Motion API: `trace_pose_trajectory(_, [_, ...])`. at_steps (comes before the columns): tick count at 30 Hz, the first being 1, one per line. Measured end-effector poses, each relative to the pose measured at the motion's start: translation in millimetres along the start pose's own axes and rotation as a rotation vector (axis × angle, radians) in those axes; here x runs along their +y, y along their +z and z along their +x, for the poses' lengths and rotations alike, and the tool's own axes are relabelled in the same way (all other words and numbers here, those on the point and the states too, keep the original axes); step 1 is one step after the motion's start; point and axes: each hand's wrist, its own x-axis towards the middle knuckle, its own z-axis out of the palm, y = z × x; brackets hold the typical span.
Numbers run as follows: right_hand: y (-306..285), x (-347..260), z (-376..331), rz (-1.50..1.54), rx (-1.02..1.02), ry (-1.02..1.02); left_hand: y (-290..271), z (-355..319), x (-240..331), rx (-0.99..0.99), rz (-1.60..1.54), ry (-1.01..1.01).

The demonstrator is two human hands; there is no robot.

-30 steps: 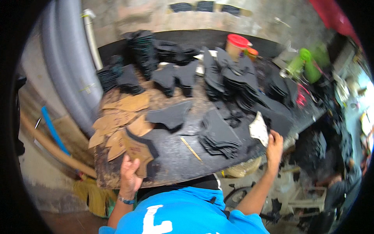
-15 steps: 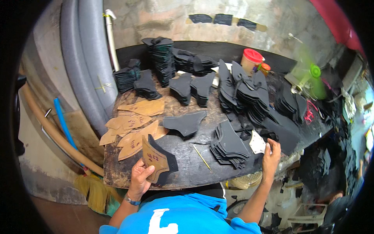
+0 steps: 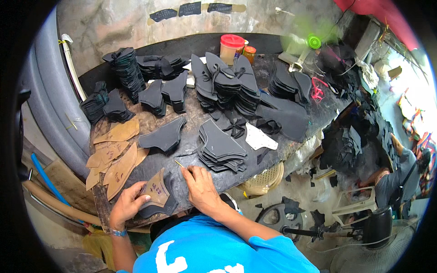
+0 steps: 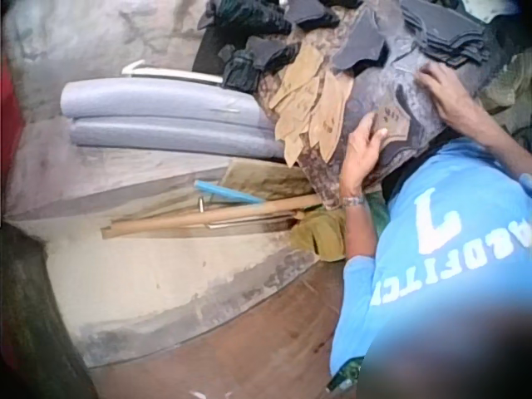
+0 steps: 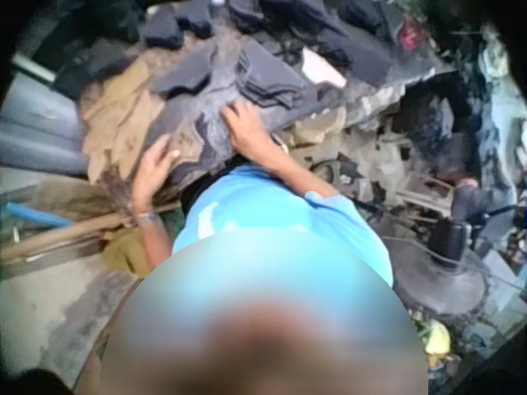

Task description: The person repeatedly places a cardboard template over a black fabric piece on a table and uses a small marking tool to trace or mark the template outline onto the fabric. After each mark, the template is lifted and set aside, and the process is repeated with additional fabric pieces.

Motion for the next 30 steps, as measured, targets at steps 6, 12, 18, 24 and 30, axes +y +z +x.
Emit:
trace_pose_trajectory(6, [-10, -27, 0, 0.074, 0.124, -0.377, -8, 15, 23, -0.060, 0.346, 0.301])
trace_pose_trajectory(12, [-2, -24, 13, 0.015, 0.039, -0.328, -7, 11, 22, -0.050, 0.208, 0.300])
trace_pose_trajectory(18, [-16, -3, 17, 0.410, 0.156, -0.094, -13, 6, -6, 0.017, -0.580, -0.001])
trace_pose_trajectory(24, [-28, -1, 16, 1.044, 0.030, 0.313, 31, 19, -20, 0.111, -0.826, 0.021])
trace_pose_trajectory(30, [-26, 1, 16, 1.090, -0.049, 0.436, 46, 22, -12, 0.063, -0.971, -0.020])
